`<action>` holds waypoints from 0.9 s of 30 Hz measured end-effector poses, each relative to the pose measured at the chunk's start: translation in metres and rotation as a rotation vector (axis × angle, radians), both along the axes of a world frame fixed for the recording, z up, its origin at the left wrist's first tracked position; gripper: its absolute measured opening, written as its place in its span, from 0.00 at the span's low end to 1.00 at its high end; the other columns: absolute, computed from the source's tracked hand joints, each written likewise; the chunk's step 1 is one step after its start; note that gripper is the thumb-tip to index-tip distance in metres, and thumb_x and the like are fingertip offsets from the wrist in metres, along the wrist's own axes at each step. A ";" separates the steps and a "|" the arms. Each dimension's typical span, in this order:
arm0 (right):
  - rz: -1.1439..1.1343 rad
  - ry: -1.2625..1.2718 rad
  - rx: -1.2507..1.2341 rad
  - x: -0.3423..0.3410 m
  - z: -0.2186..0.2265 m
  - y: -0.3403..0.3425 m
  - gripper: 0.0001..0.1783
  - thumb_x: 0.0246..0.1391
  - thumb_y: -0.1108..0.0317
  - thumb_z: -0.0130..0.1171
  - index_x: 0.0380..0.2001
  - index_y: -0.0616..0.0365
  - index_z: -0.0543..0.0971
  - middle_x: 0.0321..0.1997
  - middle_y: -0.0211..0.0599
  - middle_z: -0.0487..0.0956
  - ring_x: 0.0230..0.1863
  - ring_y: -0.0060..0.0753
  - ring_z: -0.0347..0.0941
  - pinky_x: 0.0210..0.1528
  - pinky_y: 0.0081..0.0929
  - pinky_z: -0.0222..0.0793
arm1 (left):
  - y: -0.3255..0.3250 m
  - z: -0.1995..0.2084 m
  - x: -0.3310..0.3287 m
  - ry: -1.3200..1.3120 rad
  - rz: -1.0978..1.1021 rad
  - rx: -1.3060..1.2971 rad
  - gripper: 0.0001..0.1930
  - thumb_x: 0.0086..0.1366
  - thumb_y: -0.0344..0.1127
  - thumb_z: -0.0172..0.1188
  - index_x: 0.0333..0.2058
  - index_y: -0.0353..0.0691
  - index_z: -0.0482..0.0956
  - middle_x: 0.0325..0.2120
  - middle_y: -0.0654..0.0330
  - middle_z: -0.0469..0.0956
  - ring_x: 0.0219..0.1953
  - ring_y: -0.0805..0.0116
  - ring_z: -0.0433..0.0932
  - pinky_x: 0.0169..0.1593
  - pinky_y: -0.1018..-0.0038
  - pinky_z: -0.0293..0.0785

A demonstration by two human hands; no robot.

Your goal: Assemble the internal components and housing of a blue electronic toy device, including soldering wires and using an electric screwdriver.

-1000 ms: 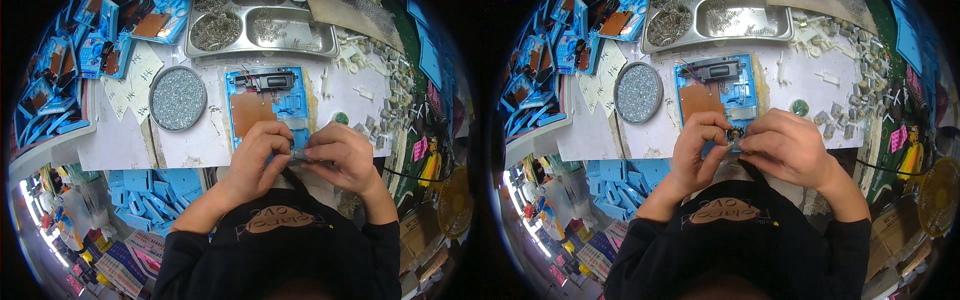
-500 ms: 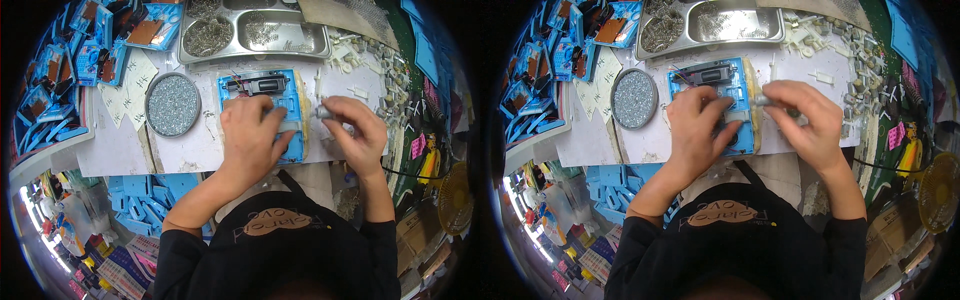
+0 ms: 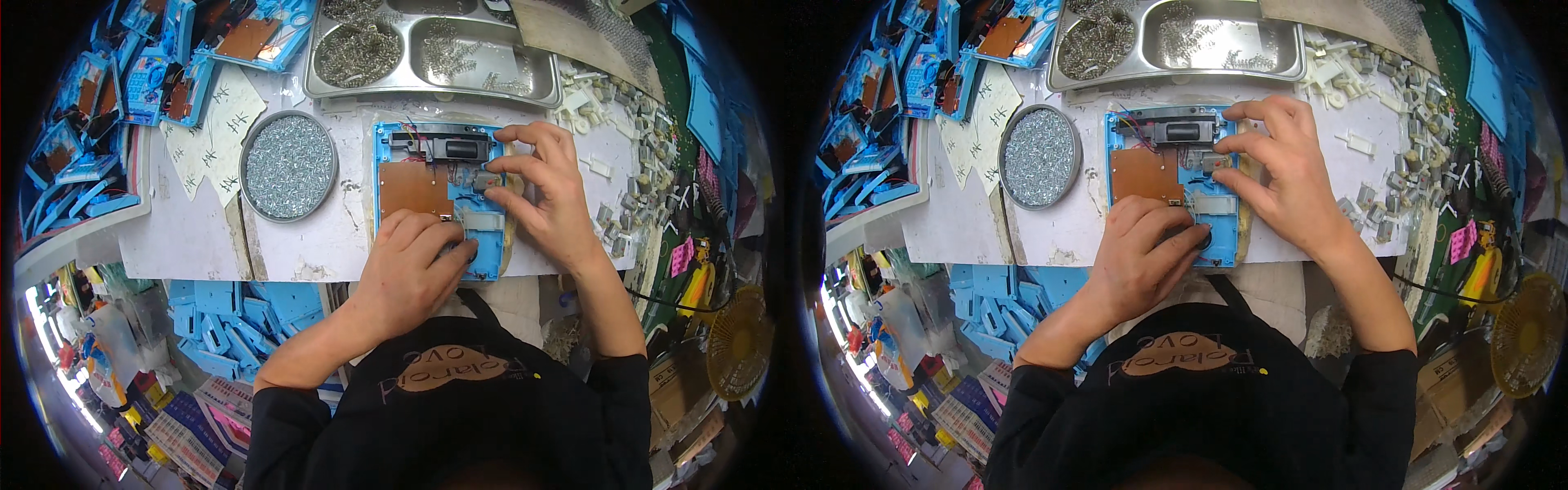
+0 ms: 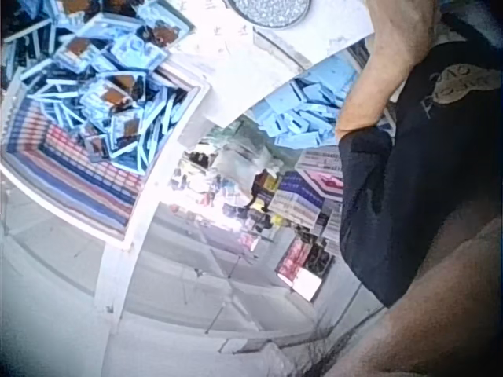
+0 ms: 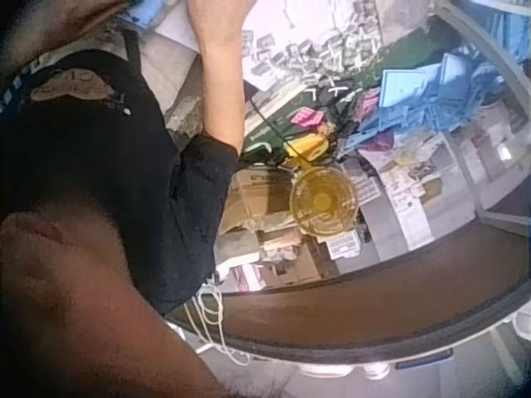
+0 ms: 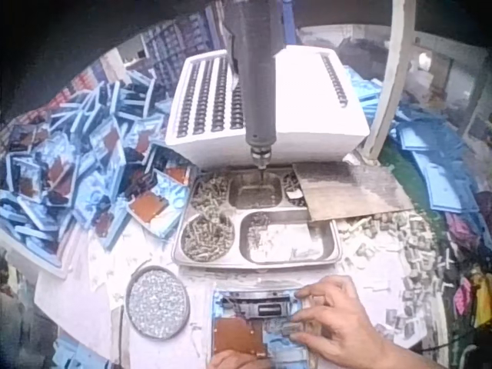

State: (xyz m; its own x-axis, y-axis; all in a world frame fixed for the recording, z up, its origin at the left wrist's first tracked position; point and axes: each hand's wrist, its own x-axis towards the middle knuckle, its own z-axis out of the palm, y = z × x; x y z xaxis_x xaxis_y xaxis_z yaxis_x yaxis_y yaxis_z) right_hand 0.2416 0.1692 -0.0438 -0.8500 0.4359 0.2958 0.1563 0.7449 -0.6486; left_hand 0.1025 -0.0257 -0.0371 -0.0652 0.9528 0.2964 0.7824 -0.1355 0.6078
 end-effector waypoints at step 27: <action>-0.014 -0.163 0.080 -0.003 0.019 -0.006 0.14 0.42 0.69 0.74 0.35 0.56 0.86 0.53 0.39 0.77 0.59 0.52 0.63 0.62 0.44 0.62 | 0.005 -0.004 -0.060 -0.124 0.342 0.156 0.09 0.55 0.24 0.68 0.36 0.38 0.86 0.32 0.59 0.80 0.35 0.59 0.79 0.41 0.66 0.72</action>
State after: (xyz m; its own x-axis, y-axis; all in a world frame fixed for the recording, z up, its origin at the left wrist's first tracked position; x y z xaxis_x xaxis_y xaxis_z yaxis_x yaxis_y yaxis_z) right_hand 0.2384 0.1632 -0.0247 -0.8833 0.4292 0.1885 0.2657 0.7897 -0.5529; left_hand 0.0427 -0.0210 -0.0415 -0.4156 0.8141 0.4056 0.7204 0.0224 0.6932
